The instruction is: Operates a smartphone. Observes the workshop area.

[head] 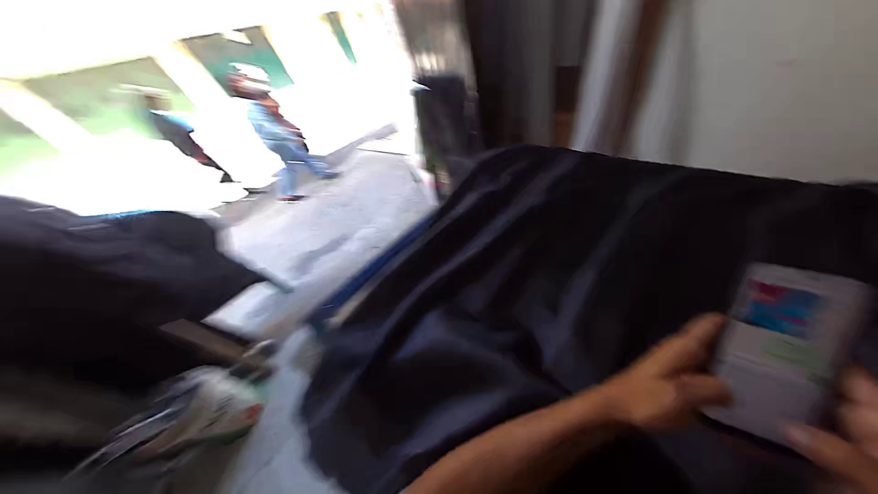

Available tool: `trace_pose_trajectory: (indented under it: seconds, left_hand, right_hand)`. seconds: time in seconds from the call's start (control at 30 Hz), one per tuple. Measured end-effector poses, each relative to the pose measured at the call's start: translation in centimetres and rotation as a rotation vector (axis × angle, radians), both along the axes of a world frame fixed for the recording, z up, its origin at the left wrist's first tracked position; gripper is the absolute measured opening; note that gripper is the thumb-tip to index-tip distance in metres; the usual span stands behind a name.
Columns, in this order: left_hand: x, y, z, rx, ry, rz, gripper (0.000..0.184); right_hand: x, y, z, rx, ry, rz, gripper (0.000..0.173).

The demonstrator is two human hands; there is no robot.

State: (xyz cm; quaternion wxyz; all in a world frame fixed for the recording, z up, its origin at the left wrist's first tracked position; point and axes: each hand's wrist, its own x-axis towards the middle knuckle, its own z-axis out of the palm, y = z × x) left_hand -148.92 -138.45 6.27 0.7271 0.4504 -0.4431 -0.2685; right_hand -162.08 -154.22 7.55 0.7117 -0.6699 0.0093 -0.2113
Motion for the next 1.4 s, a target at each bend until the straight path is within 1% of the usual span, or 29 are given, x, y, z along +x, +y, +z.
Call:
trace_pose_trajectory:
  seconds: [0.03,0.07,0.13,0.27,0.5,0.57,0.67,0.73,0.8,0.87,0.93,1.0,1.13,1.27,1.4]
  left_hand:
    - [0.2,-0.1,-0.3,0.040,0.041,-0.071,0.055]
    - [0.5,-0.4,-0.8,0.058,0.086,-0.142,0.057]
    - [0.9,-1.0,-1.3,0.028,0.143,-0.213,0.060]
    - [0.7,-1.2,-1.5,-0.014,0.163,-0.218,0.060]
    - [0.6,-1.5,-1.5,-0.036,0.193,-0.222,0.060]
    - [0.6,-1.5,-1.5,-0.034,0.197,-0.232,0.060]
    - [0.6,-1.6,-1.6,-0.037,0.195,-0.249,0.061]
    - [0.5,-1.7,-1.6,-0.040,0.195,-0.242,0.060]
    - [0.3,-1.7,-1.4,-0.025,0.184,-0.206,0.056]
    - [0.2,-1.7,-1.3,-0.002,0.170,-0.174,0.056]
    - [0.3,-1.7,-1.3,-0.009,0.174,-0.189,0.056]
    - [0.5,-1.6,-1.4,-0.018,0.174,-0.205,0.057]
    - [0.6,-1.7,-1.5,-0.040,0.188,-0.225,0.058]
    - [0.5,-1.7,-1.6,-0.041,0.210,-0.237,0.058]
    - [0.5,-1.7,-1.5,-0.029,0.187,-0.223,0.059]
  right_hand:
    - [0.2,0.2,0.0,0.005,0.030,-0.045,0.069]
    - [0.3,-0.3,-0.8,0.041,0.041,-0.032,0.068]
    - [0.4,-1.7,-2.2,0.112,0.039,0.063,0.069]
    - [0.2,-1.5,-1.6,0.157,0.064,0.095,0.069]
    - [0.3,-1.3,-1.2,0.170,0.075,0.066,0.067]
    - [0.3,-1.4,-1.4,0.174,0.059,0.074,0.062]
    - [0.4,-1.4,-1.5,0.181,0.031,0.045,0.046]
    - [0.6,-1.3,-1.5,0.184,0.024,0.043,0.043]
    - [0.5,-1.3,-1.5,0.183,0.025,0.059,0.047]
    - [0.4,-1.3,-1.3,0.178,0.050,0.075,0.061]
    - [0.3,-1.1,-1.1,0.166,0.076,0.065,0.074]
    - [0.4,-1.0,-0.9,0.162,0.082,0.061,0.079]
    - [0.4,-1.0,-0.9,0.155,0.083,0.052,0.080]
    - [0.3,-1.3,-1.0,0.154,0.079,0.073,0.075]
    - [0.4,-1.2,-1.0,0.154,0.075,0.053,0.072]
